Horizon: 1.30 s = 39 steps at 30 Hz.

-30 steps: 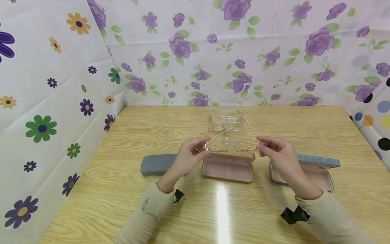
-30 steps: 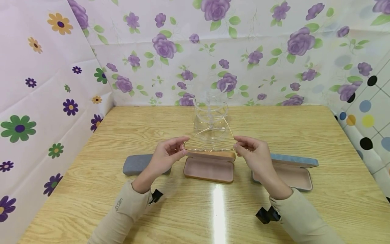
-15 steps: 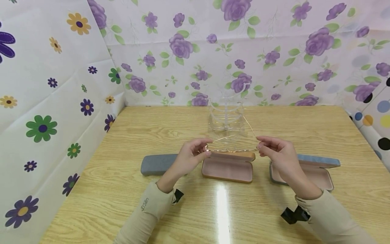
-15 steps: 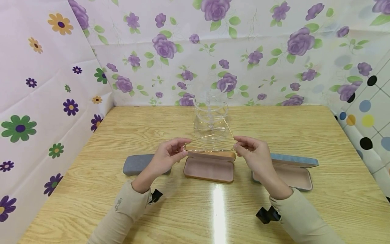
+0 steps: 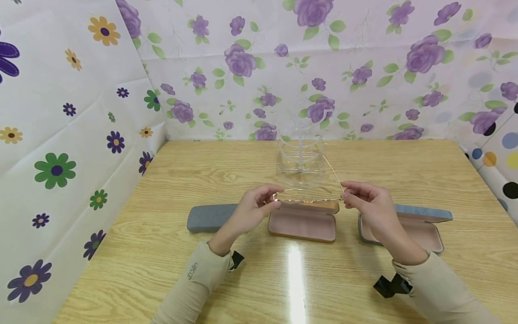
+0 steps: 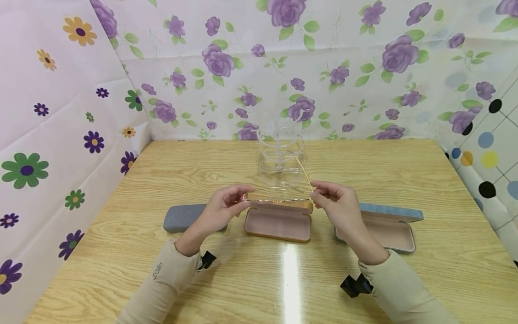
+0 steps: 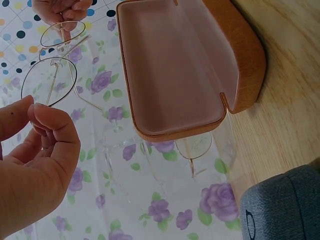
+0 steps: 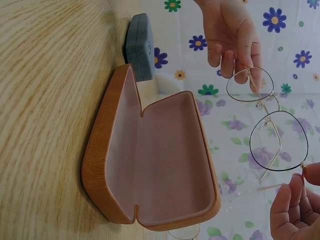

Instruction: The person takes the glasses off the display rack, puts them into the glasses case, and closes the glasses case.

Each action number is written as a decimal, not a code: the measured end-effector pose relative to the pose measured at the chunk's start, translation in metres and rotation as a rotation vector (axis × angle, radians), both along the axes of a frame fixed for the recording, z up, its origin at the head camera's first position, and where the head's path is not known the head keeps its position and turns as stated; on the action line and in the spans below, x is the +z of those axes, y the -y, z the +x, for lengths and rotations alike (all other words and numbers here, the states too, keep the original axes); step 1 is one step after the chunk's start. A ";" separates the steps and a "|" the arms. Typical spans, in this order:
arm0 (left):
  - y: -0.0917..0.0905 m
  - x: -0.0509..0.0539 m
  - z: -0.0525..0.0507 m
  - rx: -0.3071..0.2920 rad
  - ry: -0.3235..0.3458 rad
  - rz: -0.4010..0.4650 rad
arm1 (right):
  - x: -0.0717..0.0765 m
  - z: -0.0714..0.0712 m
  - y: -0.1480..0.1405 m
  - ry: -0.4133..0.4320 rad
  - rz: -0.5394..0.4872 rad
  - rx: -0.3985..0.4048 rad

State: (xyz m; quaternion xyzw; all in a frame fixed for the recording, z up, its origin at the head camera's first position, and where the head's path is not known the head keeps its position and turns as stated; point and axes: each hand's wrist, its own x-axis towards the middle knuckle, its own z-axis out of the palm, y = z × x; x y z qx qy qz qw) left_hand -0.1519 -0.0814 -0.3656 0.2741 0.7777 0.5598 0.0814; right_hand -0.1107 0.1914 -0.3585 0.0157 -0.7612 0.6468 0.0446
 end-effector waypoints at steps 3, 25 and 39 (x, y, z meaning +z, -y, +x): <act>0.001 0.000 0.000 -0.009 -0.013 -0.004 | -0.001 0.000 0.000 -0.002 -0.001 0.001; 0.001 -0.001 0.000 -0.035 -0.049 -0.001 | -0.003 0.002 -0.002 -0.035 -0.081 0.070; 0.000 0.000 0.002 -0.023 -0.019 -0.017 | -0.004 0.003 -0.002 -0.033 -0.033 0.080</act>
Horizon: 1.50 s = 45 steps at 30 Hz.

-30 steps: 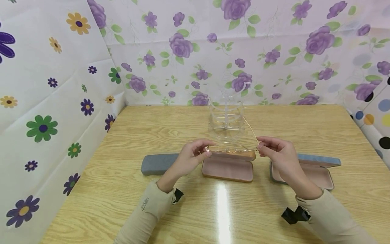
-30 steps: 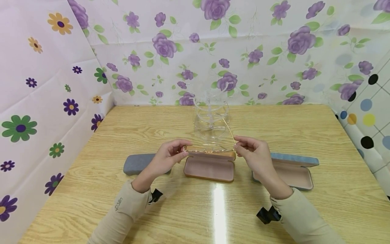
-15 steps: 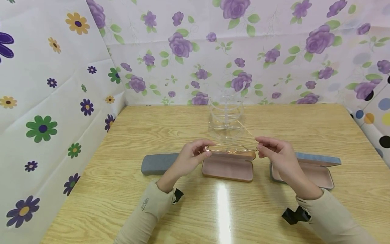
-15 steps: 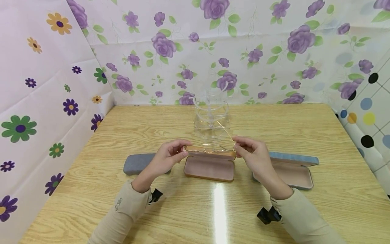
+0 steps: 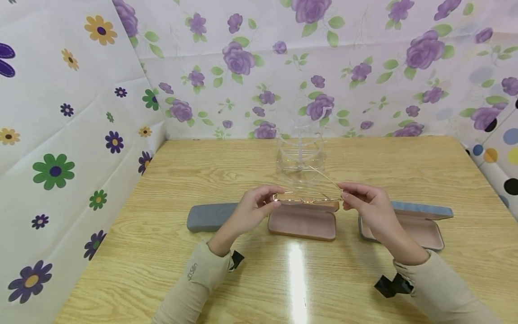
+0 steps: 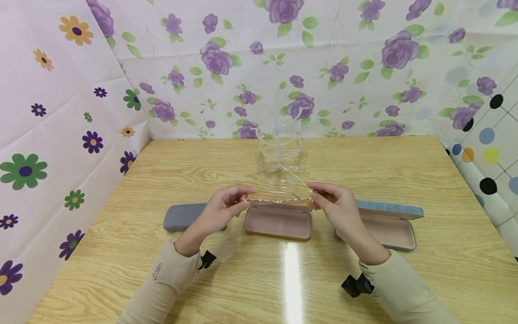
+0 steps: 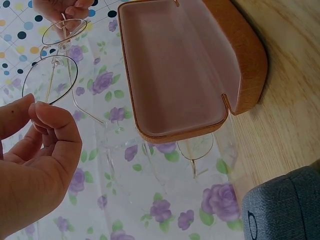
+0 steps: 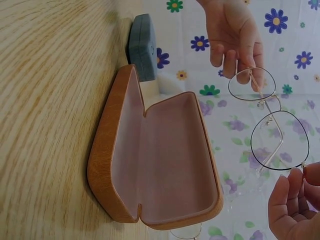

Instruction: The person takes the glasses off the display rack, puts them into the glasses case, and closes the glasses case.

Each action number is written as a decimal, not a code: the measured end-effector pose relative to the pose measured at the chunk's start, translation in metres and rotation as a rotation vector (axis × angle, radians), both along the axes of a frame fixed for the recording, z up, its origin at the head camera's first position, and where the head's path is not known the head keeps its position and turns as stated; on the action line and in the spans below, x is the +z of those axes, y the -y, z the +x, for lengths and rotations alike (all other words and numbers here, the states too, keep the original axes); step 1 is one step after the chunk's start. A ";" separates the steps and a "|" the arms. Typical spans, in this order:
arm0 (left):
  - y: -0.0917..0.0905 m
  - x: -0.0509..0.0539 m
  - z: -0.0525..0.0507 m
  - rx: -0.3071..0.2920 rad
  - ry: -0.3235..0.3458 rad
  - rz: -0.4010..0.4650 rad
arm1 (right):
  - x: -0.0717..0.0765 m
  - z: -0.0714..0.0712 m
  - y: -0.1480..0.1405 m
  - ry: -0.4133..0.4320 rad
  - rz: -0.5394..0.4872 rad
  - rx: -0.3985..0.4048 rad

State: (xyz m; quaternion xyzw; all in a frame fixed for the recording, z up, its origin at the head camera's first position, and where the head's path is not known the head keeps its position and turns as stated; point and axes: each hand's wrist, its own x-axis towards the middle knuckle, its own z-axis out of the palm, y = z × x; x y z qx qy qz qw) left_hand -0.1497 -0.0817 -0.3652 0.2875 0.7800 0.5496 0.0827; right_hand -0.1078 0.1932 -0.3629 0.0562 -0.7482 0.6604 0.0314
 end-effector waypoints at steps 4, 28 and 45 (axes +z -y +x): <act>0.000 0.000 0.000 -0.003 -0.013 -0.003 | 0.001 0.001 0.000 -0.005 0.025 0.013; 0.001 0.001 0.002 -0.018 -0.020 0.004 | 0.002 0.003 0.002 -0.020 0.140 0.041; 0.003 -0.004 0.001 -0.017 -0.003 0.013 | -0.007 0.003 0.000 0.019 0.140 0.104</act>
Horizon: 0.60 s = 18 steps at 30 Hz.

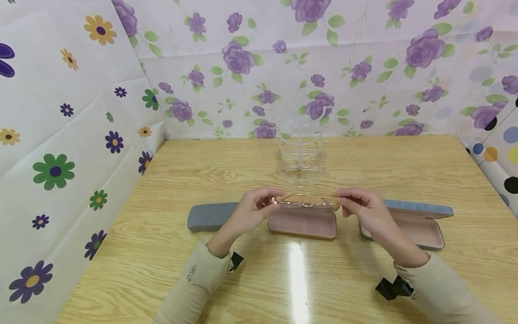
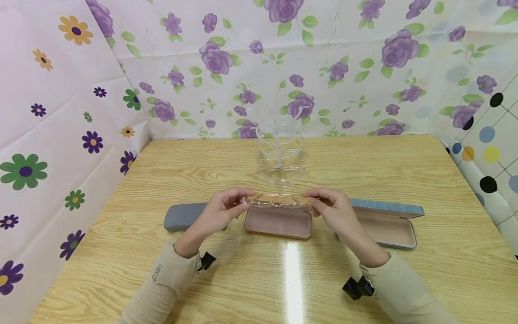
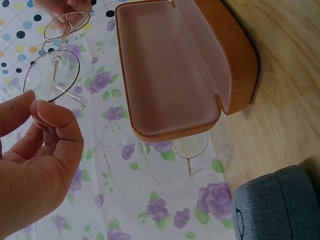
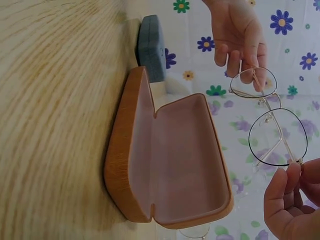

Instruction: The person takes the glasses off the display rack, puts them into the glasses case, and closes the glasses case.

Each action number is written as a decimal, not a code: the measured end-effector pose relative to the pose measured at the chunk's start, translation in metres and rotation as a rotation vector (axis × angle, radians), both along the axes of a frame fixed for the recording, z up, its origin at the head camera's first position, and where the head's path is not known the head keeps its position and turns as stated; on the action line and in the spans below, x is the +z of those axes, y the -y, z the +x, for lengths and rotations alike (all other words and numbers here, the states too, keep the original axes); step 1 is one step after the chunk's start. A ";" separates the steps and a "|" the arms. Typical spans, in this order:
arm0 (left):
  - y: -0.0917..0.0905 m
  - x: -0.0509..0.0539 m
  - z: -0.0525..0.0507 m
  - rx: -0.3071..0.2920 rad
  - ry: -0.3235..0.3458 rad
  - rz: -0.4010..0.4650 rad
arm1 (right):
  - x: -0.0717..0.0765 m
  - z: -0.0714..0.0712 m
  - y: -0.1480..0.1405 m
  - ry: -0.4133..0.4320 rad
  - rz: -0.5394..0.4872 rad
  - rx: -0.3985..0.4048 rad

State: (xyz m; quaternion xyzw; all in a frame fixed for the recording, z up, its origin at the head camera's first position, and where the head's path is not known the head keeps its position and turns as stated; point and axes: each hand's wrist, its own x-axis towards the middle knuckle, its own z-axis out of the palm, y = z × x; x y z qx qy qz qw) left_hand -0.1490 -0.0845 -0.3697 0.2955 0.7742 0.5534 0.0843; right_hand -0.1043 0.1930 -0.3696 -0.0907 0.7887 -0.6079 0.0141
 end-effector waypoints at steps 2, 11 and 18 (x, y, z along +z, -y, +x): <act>0.000 -0.001 0.000 0.006 0.007 -0.007 | -0.002 0.001 0.000 0.023 0.006 -0.006; 0.001 -0.007 0.003 0.036 0.068 0.000 | -0.009 0.004 0.003 0.106 -0.026 -0.034; 0.001 -0.013 0.003 0.059 0.065 -0.013 | -0.015 0.004 0.004 0.102 -0.065 -0.036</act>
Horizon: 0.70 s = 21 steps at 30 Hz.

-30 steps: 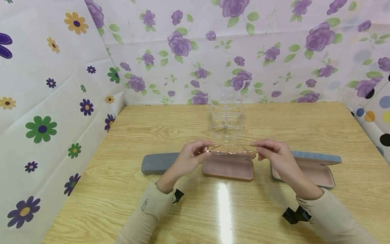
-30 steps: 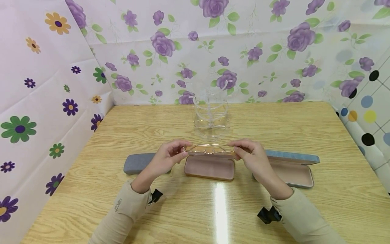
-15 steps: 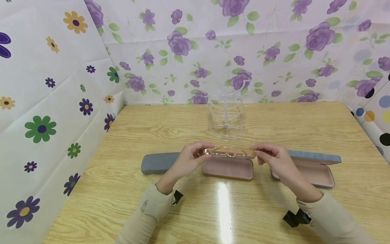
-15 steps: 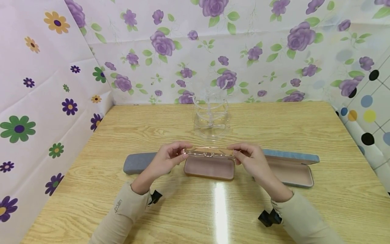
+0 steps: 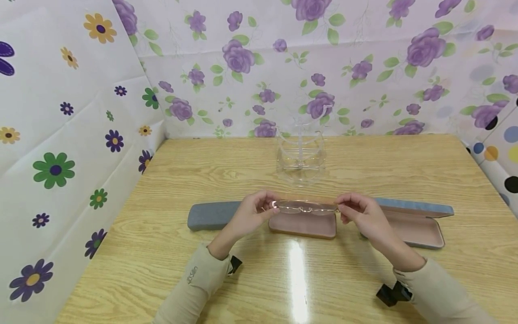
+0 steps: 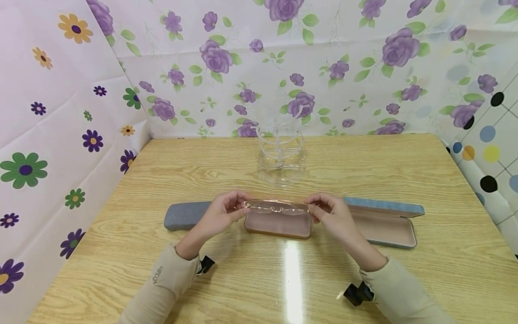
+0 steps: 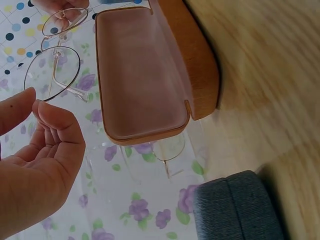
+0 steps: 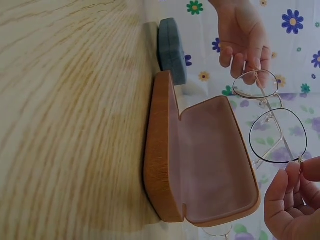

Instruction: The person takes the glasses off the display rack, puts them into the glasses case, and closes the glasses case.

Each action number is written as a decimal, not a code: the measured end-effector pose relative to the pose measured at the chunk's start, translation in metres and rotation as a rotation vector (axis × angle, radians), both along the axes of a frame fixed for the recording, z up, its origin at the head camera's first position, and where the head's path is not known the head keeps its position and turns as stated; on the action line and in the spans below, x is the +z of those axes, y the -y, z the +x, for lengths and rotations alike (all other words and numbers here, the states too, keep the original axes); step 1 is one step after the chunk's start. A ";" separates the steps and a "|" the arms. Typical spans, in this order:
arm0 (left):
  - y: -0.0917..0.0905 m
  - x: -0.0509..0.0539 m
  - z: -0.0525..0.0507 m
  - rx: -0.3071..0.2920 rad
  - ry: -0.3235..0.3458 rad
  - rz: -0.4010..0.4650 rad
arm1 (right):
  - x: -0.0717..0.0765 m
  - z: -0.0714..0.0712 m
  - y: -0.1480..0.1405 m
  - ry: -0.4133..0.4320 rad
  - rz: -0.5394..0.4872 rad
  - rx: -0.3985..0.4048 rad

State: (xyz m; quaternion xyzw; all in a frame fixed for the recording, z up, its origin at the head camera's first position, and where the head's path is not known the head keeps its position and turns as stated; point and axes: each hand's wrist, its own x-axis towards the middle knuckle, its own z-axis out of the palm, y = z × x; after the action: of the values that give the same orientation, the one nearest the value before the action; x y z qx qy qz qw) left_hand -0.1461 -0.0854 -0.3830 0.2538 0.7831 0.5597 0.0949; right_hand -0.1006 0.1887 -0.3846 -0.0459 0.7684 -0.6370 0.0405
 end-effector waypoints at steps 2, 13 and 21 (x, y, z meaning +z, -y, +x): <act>0.000 -0.001 0.000 0.010 0.007 -0.011 | -0.002 0.000 0.000 -0.003 0.006 0.002; 0.003 -0.011 -0.005 0.014 0.036 -0.053 | -0.009 0.002 -0.001 0.012 0.049 0.007; 0.004 -0.019 -0.006 0.008 0.038 -0.051 | -0.015 0.003 -0.002 0.049 0.057 0.026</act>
State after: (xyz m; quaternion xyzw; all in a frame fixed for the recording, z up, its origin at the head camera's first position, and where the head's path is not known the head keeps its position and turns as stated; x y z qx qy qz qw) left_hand -0.1524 -0.0895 -0.4020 0.2375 0.7962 0.5447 0.1143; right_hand -0.0972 0.1912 -0.3993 -0.0390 0.7844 -0.6151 0.0688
